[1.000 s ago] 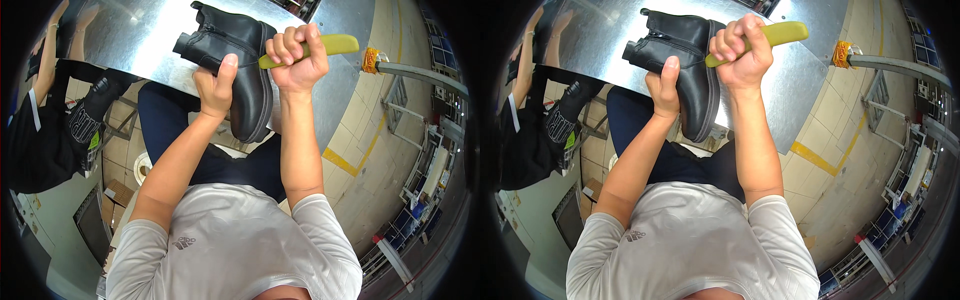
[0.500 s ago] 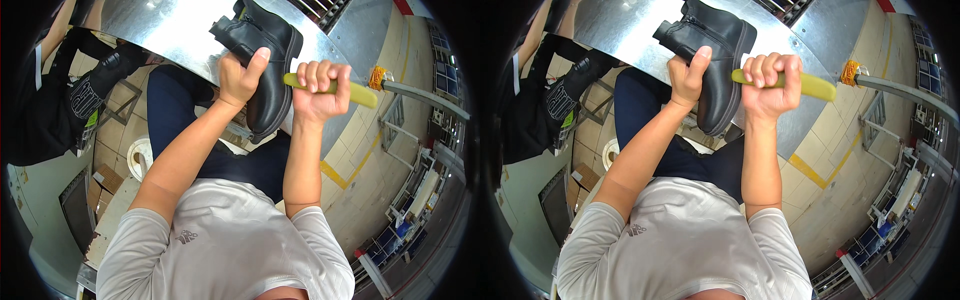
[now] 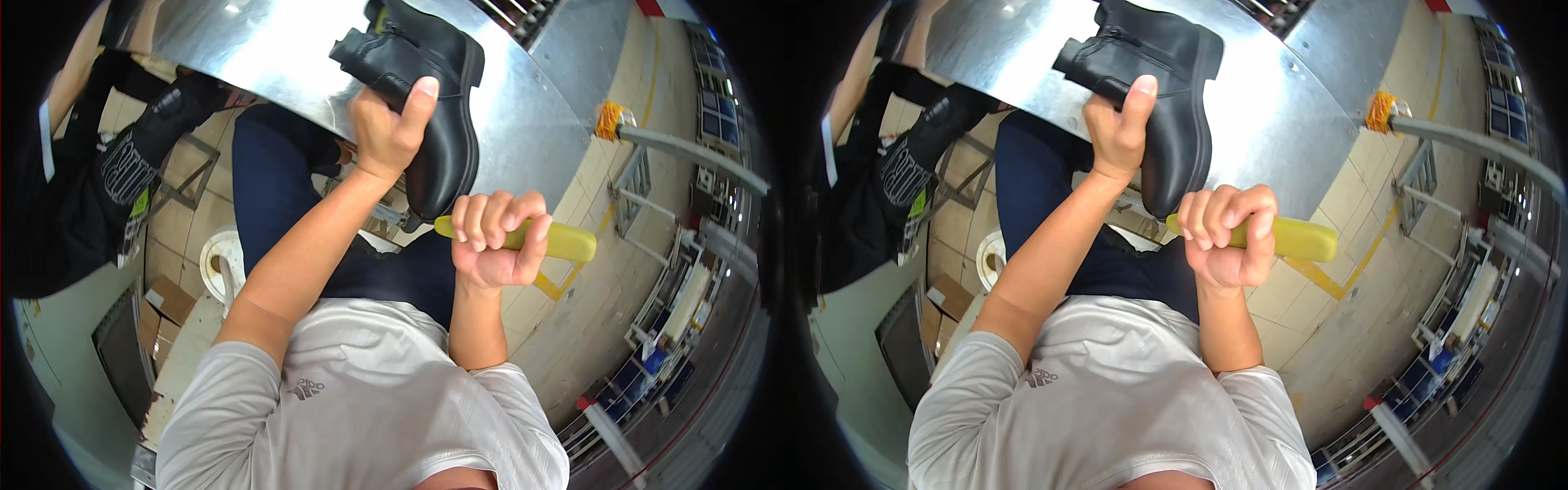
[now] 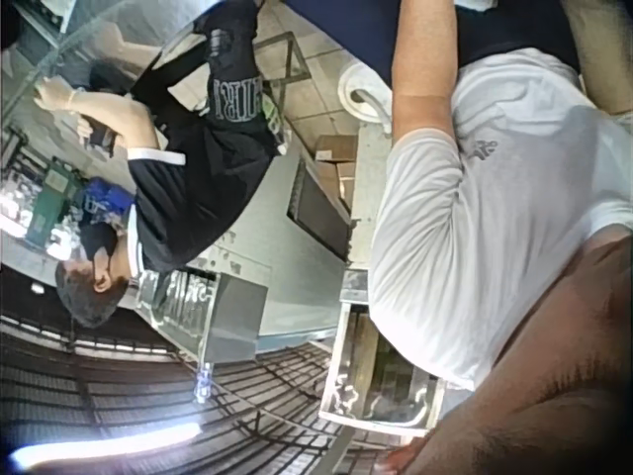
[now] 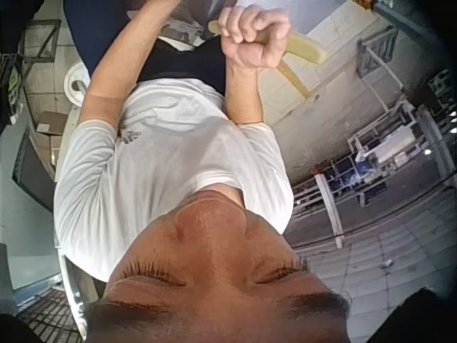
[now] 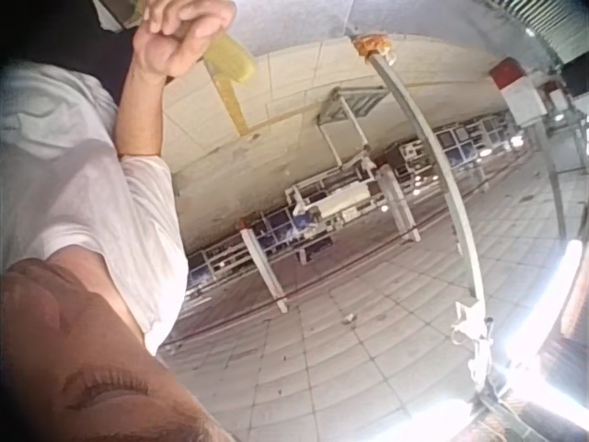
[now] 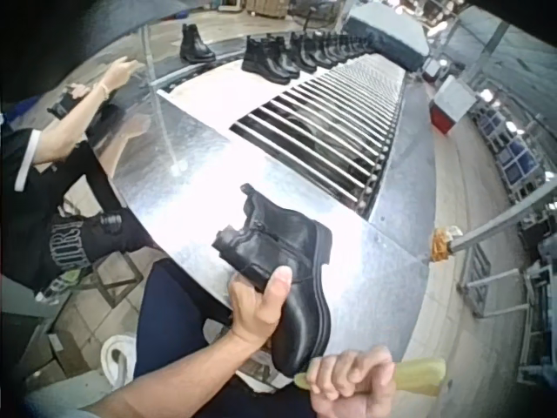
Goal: The person uses a green-handled brush to polish a black leather boot on a metal workbench. They hold the boot with their left hand and scrub the surface with the brush in their right hand, rotating the boot to cover different areas. The person repeats this process on multiple boots, placing each finished one on a roller conveyor.
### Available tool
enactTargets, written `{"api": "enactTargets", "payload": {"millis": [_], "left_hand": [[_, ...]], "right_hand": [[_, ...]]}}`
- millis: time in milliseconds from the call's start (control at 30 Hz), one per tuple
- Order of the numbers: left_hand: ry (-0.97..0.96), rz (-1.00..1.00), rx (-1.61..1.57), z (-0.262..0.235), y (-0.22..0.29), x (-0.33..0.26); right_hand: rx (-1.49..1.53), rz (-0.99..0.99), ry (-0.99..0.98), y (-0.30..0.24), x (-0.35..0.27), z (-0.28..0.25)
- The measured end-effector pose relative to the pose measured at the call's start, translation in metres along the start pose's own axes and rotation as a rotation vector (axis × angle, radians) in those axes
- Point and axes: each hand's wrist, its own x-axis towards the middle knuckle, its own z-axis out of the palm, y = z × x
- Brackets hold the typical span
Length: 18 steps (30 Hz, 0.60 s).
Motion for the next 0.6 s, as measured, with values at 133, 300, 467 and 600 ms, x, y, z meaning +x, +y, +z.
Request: {"api": "enactTargets", "payload": {"millis": [133, 300, 467, 600], "left_hand": [[-0.015, 0.056, 0.116, 0.035, -0.001, -0.013], [-0.161, 0.294, 0.408, 0.078, 0.008, -0.015], [-0.325, 0.095, 0.146, 0.069, 0.024, -0.014], [-0.366, -0.05, -0.075, 0.061, -0.005, 0.044]], "right_hand": [[-0.103, -0.071, 0.237, -0.023, -0.008, -0.022], [-0.282, -0.152, 0.642, -0.049, 0.002, -0.057], [-0.048, -0.031, 0.77, -0.049, 0.013, -0.074], [-0.022, 0.053, 0.839, -0.03, 0.026, -0.077]]}}
